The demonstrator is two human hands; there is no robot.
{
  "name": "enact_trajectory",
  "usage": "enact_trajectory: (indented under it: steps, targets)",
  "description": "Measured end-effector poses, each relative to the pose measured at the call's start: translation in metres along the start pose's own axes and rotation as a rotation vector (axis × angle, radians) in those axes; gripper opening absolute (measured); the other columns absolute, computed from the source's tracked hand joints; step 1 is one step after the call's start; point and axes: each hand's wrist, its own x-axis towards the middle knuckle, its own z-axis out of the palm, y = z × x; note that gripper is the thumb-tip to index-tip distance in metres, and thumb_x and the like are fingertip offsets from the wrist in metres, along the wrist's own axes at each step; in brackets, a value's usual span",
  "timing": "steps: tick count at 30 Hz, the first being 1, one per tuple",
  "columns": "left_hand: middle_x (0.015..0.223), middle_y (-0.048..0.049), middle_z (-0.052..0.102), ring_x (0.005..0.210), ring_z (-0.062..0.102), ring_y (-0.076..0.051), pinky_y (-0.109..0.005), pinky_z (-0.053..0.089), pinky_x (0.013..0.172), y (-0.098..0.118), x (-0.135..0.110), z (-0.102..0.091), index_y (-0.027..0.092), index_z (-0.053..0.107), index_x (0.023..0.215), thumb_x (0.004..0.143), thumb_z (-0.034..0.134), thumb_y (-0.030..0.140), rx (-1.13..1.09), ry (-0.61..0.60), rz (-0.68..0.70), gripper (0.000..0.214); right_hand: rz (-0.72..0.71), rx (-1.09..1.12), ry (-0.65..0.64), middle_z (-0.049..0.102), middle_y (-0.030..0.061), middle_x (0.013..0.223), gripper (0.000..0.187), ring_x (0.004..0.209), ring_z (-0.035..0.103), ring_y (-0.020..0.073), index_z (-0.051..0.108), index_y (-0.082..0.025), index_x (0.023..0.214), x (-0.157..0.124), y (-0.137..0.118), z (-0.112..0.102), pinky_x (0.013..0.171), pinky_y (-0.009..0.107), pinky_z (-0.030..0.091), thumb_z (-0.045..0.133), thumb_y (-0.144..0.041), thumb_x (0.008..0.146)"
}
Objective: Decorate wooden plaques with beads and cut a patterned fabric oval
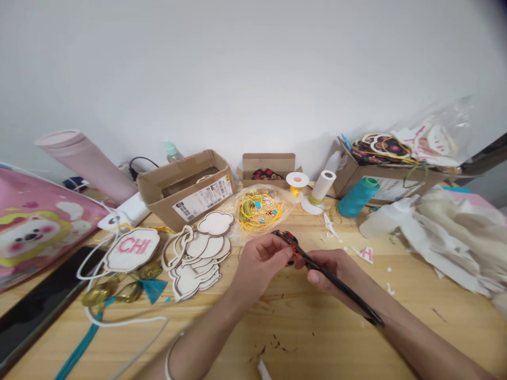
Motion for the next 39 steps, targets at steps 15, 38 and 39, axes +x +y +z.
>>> enact_trajectory:
  steps: [15, 38, 39]
  targets:
    - [0.067, -0.0046, 0.072, 0.063, 0.063, -0.015, -0.028, 0.05, 0.067, -0.001, 0.0, -0.001, 0.015, 0.07, 0.067, 0.064, 0.075, 0.034, 0.019, 0.074, -0.07, 0.02, -0.01, 0.138, 0.335, 0.035, -0.0075, 0.048, 0.049, 0.04, 0.029, 0.0067, 0.06, -0.014, 0.08, 0.003, 0.003, -0.004, 0.037, 0.021, 0.024, 0.057, -0.063, 0.076]
    - [0.047, 0.0032, 0.049, 0.048, 0.04, -0.011, -0.026, 0.026, 0.051, 0.024, 0.104, -0.059, 0.017, 0.057, 0.05, 0.064, 0.061, 0.012, 1.211, 0.103, 0.144, 0.014, -0.098, 0.086, 0.382, 0.036, -0.0064, 0.05, 0.053, 0.042, 0.032, 0.0068, 0.06, -0.015, 0.08, 0.001, 0.003, -0.009, 0.039, 0.02, 0.023, 0.053, -0.067, 0.076]
    - [0.051, 0.0023, 0.053, 0.051, 0.044, -0.012, -0.025, 0.028, 0.052, 0.027, 0.104, -0.059, 0.017, 0.06, 0.055, 0.063, 0.062, 0.013, 1.226, 0.12, 0.14, 0.009, -0.104, 0.09, 0.385, 0.036, -0.0065, 0.049, 0.053, 0.042, 0.032, 0.0068, 0.061, -0.015, 0.08, 0.001, 0.004, -0.009, 0.039, 0.021, 0.023, 0.054, -0.067, 0.076]
